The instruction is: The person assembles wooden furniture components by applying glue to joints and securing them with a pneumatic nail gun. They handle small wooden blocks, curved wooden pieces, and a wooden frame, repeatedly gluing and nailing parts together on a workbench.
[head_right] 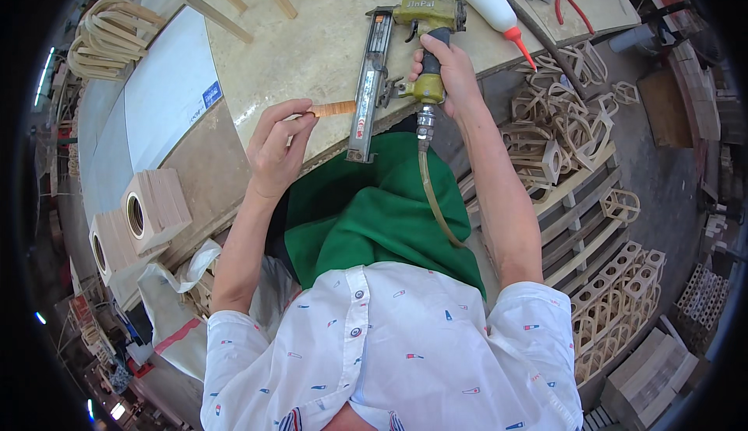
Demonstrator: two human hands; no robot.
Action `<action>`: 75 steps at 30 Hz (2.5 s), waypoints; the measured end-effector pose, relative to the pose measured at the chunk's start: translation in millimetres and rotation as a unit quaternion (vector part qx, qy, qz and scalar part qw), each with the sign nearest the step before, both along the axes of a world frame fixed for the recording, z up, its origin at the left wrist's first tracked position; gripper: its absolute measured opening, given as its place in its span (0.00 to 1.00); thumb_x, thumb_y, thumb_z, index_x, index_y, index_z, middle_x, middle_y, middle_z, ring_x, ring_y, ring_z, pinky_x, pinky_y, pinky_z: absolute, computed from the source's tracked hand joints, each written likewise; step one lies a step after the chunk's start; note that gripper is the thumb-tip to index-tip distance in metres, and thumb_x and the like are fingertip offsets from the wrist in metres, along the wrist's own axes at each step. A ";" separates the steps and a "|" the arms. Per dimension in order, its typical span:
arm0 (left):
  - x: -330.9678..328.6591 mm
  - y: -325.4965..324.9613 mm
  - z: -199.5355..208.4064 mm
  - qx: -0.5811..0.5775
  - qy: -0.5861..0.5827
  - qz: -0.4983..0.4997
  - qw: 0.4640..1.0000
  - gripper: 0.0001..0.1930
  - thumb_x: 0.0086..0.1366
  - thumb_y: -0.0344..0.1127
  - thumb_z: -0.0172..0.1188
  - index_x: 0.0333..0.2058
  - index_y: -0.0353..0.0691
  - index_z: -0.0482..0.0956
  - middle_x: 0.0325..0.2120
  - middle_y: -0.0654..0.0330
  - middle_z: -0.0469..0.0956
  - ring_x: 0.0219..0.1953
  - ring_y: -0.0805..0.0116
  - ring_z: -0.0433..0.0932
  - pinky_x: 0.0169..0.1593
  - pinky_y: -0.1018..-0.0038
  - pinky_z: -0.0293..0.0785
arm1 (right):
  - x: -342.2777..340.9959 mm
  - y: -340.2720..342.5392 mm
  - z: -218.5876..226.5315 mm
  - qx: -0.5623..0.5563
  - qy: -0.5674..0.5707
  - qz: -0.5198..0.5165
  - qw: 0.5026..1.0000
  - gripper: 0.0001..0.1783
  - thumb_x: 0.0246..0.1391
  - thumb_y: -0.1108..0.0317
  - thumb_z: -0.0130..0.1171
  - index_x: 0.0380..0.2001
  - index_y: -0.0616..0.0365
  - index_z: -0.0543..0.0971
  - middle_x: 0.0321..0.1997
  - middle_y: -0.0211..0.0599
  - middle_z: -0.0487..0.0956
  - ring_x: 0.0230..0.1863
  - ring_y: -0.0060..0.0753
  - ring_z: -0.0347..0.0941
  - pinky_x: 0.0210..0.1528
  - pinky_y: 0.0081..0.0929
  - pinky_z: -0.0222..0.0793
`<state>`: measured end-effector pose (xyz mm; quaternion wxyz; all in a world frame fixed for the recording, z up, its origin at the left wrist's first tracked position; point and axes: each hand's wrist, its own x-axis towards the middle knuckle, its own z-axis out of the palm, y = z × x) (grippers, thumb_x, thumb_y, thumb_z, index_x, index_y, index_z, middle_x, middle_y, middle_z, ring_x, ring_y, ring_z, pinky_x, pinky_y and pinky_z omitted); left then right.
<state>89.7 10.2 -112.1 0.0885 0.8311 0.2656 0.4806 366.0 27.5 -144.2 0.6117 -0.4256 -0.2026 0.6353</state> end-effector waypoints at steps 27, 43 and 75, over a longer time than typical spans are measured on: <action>68.5 53.2 -9.3 -0.234 -0.050 0.122 0.963 0.07 0.56 0.23 0.61 0.35 0.34 0.78 0.29 0.55 0.79 0.31 0.69 0.79 0.36 0.73 0.75 | -17.1 -4.1 11.7 -0.027 -0.040 -0.060 0.997 0.12 0.56 0.64 0.57 0.33 0.61 0.69 0.23 0.34 0.72 0.20 0.26 0.71 0.22 0.28 0.72; 109.7 70.6 -12.0 -0.255 0.049 0.195 0.946 0.09 0.55 0.32 0.59 0.34 0.36 0.81 0.27 0.52 0.82 0.30 0.61 0.82 0.37 0.69 0.76 | -30.0 -11.3 37.3 -0.025 -0.072 -0.076 0.994 0.13 0.57 0.63 0.57 0.30 0.62 0.70 0.23 0.34 0.72 0.20 0.27 0.72 0.23 0.28 0.73; 98.8 80.3 -8.9 -0.283 0.152 0.137 0.937 0.08 0.54 0.32 0.58 0.32 0.37 0.82 0.23 0.53 0.80 0.27 0.59 0.80 0.35 0.68 0.74 | -32.6 -9.7 39.4 -0.018 -0.059 -0.083 0.995 0.10 0.57 0.67 0.54 0.27 0.62 0.69 0.20 0.36 0.71 0.17 0.29 0.70 0.20 0.29 0.70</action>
